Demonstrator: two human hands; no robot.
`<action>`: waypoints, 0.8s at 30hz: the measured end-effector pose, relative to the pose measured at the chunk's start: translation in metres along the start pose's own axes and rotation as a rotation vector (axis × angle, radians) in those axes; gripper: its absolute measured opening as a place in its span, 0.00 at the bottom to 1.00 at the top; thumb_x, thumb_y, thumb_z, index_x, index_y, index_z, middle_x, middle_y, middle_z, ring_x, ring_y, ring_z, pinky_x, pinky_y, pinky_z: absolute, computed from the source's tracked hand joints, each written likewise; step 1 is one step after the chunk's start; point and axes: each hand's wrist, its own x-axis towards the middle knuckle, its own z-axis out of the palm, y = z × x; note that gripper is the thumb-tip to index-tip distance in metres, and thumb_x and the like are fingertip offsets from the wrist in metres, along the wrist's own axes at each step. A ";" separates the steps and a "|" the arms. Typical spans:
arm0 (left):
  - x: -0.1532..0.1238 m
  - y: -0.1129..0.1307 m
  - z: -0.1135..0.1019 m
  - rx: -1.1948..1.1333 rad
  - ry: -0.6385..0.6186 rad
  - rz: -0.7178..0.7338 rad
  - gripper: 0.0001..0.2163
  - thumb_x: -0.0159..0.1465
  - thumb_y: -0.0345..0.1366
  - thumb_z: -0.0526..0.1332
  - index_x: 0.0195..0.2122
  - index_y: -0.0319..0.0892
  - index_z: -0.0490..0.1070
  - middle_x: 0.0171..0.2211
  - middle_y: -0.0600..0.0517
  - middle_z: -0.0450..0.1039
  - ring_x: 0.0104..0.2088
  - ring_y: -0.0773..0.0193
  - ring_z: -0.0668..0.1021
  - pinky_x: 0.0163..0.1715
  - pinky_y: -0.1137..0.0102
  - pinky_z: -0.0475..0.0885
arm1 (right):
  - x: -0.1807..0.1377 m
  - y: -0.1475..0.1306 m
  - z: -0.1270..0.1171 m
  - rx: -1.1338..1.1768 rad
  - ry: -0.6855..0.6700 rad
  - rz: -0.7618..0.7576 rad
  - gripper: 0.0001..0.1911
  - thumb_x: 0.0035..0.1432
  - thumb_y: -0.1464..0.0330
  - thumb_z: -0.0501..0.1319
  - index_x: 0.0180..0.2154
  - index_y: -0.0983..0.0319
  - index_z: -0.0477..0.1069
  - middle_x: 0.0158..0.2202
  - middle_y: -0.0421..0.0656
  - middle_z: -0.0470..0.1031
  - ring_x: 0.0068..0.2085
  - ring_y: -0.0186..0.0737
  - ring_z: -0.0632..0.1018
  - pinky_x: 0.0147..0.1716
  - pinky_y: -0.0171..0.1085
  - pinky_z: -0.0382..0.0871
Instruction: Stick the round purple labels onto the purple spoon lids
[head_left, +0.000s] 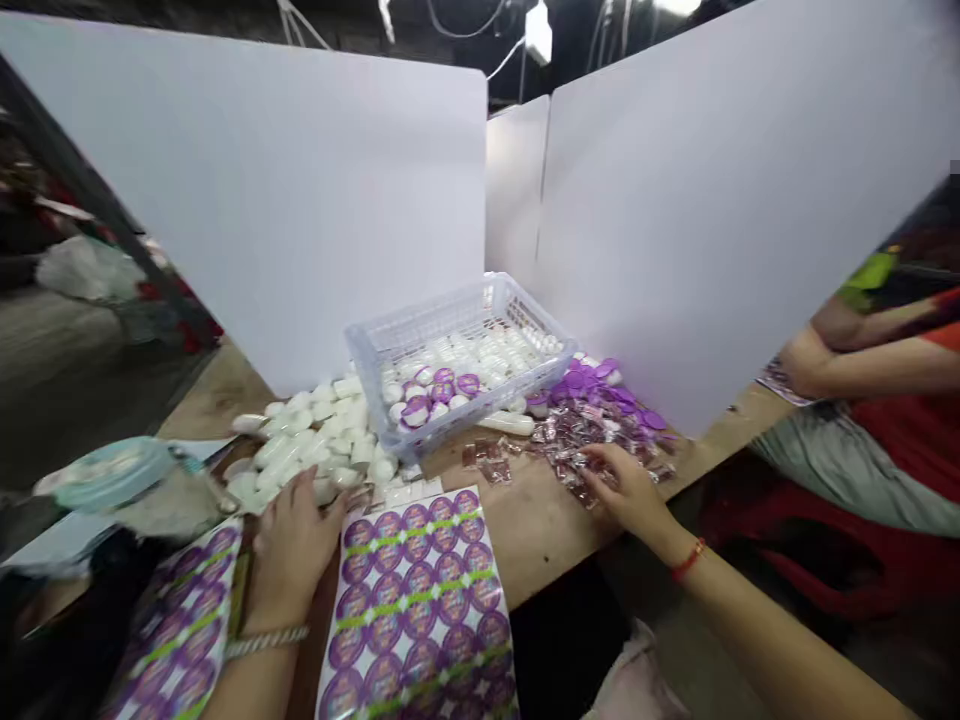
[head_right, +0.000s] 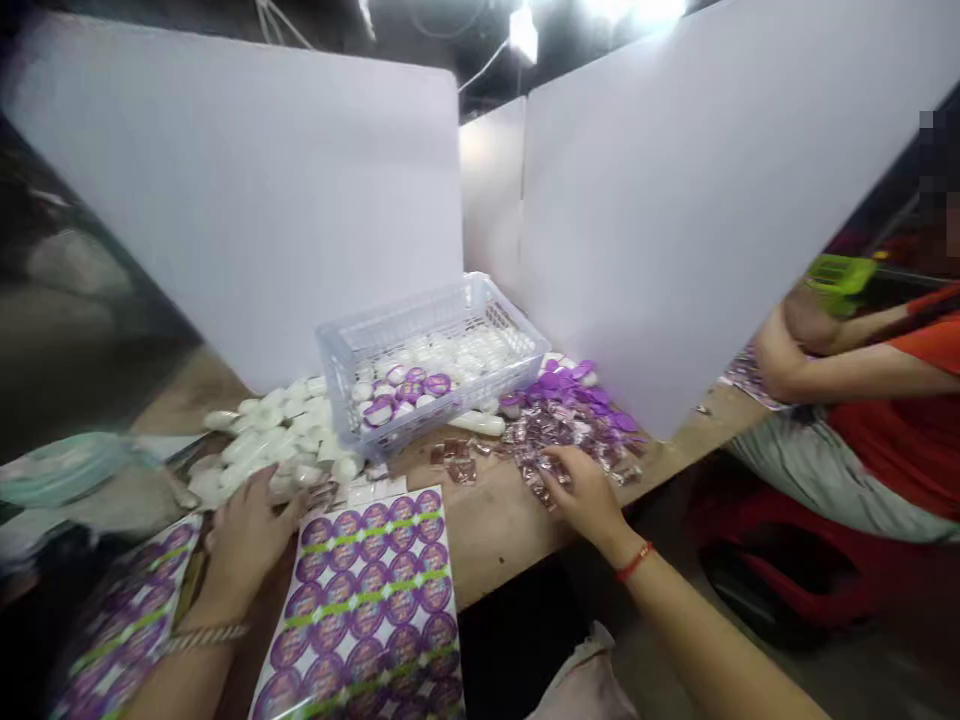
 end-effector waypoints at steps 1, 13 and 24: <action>-0.005 -0.001 0.000 0.002 0.037 0.021 0.29 0.73 0.47 0.50 0.67 0.31 0.64 0.64 0.31 0.70 0.65 0.37 0.70 0.66 0.46 0.63 | 0.008 0.010 -0.006 -0.022 0.029 0.028 0.18 0.67 0.57 0.57 0.50 0.60 0.74 0.47 0.49 0.81 0.47 0.50 0.81 0.51 0.47 0.76; -0.115 0.004 0.015 -0.050 -0.190 0.928 0.24 0.70 0.47 0.61 0.68 0.64 0.70 0.64 0.58 0.76 0.59 0.53 0.81 0.54 0.62 0.78 | 0.061 0.063 -0.022 -0.357 -0.128 0.320 0.30 0.72 0.54 0.52 0.69 0.57 0.64 0.70 0.53 0.66 0.69 0.61 0.67 0.68 0.63 0.58; -0.120 0.003 0.045 0.005 -0.479 0.720 0.25 0.75 0.44 0.52 0.73 0.62 0.58 0.71 0.54 0.65 0.70 0.49 0.71 0.64 0.48 0.72 | 0.055 0.027 0.005 -0.448 -0.251 0.310 0.31 0.71 0.47 0.55 0.67 0.54 0.69 0.73 0.55 0.60 0.72 0.67 0.59 0.66 0.71 0.50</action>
